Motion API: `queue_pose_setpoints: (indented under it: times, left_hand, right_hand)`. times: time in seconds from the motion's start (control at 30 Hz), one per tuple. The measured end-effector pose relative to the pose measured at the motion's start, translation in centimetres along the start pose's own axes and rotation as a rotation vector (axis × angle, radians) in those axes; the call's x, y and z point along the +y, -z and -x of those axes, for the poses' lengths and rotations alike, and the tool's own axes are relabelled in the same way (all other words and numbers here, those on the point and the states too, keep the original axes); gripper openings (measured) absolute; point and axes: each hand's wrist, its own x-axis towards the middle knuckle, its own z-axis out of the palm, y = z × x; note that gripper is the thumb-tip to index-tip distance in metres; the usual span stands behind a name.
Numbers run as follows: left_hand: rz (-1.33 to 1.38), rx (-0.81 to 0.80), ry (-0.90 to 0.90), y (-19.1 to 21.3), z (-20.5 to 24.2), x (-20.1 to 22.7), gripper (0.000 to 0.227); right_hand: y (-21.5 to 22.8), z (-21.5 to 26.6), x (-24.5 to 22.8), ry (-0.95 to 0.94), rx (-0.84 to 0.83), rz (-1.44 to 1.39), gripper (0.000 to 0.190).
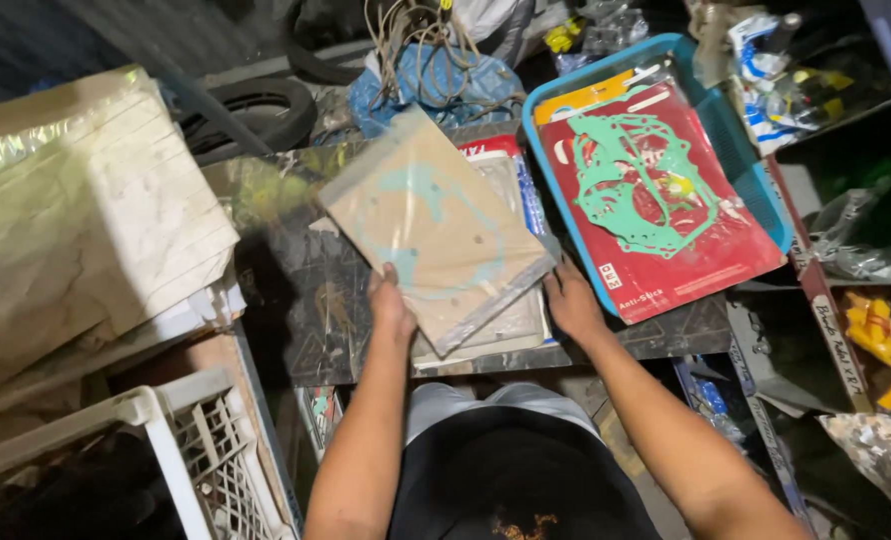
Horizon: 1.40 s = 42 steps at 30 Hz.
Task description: The person wipes the surfaces of several packaged items with a cloth, then places them into a blue basket. The items include anti-stick sheets and other flat packaged goods. The person handles each item one at a time, wiping both sides before stacking them in the basket.
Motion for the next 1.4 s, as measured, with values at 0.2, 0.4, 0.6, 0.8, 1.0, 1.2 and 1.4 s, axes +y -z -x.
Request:
queue_pose_setpoints:
  times: [0.2, 0.4, 0.6, 0.8, 1.0, 1.2, 1.4]
  left_hand:
    - [0.095, -0.084, -0.037, -2.6, 0.9, 4.6, 0.044]
    - [-0.120, -0.194, -0.153, -9.7, 4.5, 4.3, 0.043]
    - [-0.819, -0.467, -0.372, -16.0, 7.8, 2.0, 0.046]
    - [-1.136, -0.742, -0.406, -22.5, 12.2, -0.3, 0.048]
    - [-1.180, -0.751, -0.335, -22.7, 16.1, 2.1, 0.057]
    - [-1.099, -0.472, -0.421, -13.5, 10.9, 1.5, 0.030]
    - [-1.269, -0.081, -0.585, -2.5, 9.3, 1.1, 0.031]
  right_hand:
    - [2.9, 1.3, -3.9, -0.253, -0.083, -0.393, 0.060]
    - [5.0, 1.4, -3.3, -0.103, 0.071, -0.939, 0.034]
    - [12.5, 3.1, 0.9, -0.290, 0.401, -0.855, 0.021]
    - [16.5, 3.6, 8.3, -0.316, 0.551, -0.777, 0.032]
    - [16.6, 6.1, 6.0, -0.202, 0.815, -0.568, 0.054]
    - [10.6, 6.8, -3.5, 0.007, 0.465, -0.589, 0.025]
    - [3.5, 4.1, -8.6, 0.205, -0.081, -0.226, 0.067]
